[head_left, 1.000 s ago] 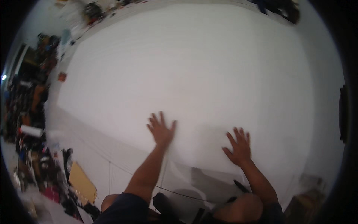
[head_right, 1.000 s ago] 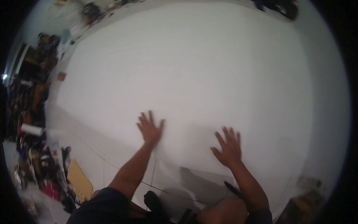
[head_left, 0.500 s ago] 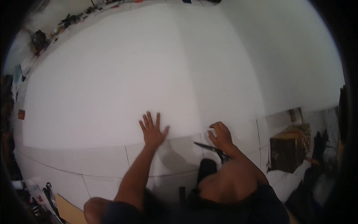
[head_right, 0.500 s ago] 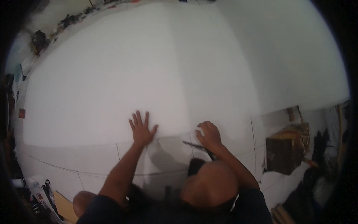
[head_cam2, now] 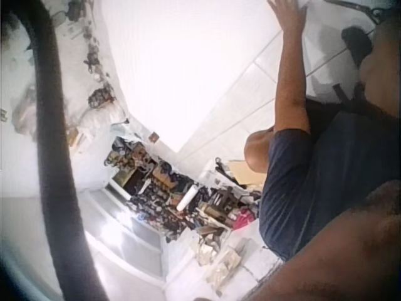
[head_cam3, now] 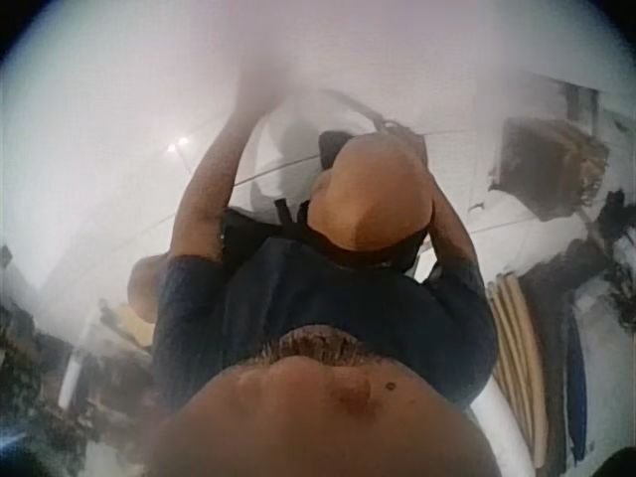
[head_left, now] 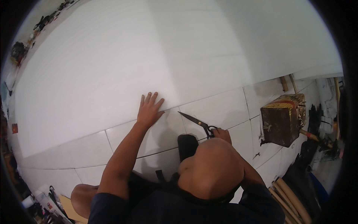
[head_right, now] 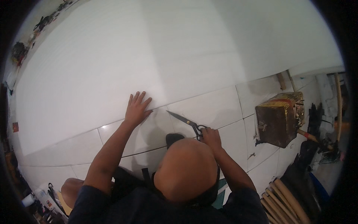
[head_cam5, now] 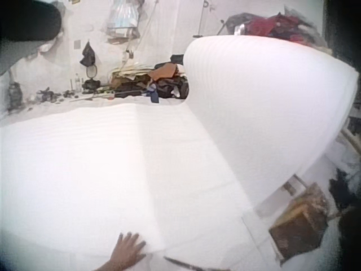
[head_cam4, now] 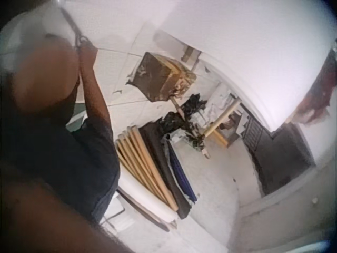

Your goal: The person cuts a large white sheet into smaller rectangular pieces using shears. They repeatedly fold the sheet, cut along the fold, and separate the pieces, stacking them on the floor.

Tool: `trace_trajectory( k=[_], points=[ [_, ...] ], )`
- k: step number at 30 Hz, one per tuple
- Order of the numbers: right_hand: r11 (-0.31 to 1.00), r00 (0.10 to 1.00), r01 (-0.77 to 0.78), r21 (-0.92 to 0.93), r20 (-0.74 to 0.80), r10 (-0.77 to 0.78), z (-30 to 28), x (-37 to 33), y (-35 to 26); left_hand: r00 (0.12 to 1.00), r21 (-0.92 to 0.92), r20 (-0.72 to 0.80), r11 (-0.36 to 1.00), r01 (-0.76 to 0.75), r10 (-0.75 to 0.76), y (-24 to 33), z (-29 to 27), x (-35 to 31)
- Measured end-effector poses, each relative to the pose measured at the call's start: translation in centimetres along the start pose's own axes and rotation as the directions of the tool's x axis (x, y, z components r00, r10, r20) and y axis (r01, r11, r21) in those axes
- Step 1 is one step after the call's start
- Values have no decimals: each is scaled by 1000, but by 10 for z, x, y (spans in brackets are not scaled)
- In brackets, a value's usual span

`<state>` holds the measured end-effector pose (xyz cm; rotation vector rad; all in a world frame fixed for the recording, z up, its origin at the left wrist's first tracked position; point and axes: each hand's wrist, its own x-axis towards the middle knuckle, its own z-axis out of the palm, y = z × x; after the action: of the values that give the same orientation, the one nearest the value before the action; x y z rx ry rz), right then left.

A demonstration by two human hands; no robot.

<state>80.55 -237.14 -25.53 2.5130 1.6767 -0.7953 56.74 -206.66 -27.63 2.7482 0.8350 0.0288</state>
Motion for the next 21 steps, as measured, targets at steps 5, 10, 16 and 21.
trace_trajectory(
  k=[5, 10, 16, 21],
  points=[
    [889, 962, -135, 438, 274, 12, 2, -19, 13, 1000, -142, 19, 990, 8, -6, 14, 2, 9],
    [569, 928, -330, 753, 370, 48, 21, -27, -10, 998, -99, 3, 993, 69, -69, 32, -1, 21],
    [478, 971, -232, 847, 175, 161, 51, -17, -56, 992, -143, -24, 983, 116, -120, 43, -3, 28],
    [422, 881, -445, 790, 471, 48, 5, 36, -92, 986, -172, -40, 973, 155, -164, 47, -1, 30]
  ],
)
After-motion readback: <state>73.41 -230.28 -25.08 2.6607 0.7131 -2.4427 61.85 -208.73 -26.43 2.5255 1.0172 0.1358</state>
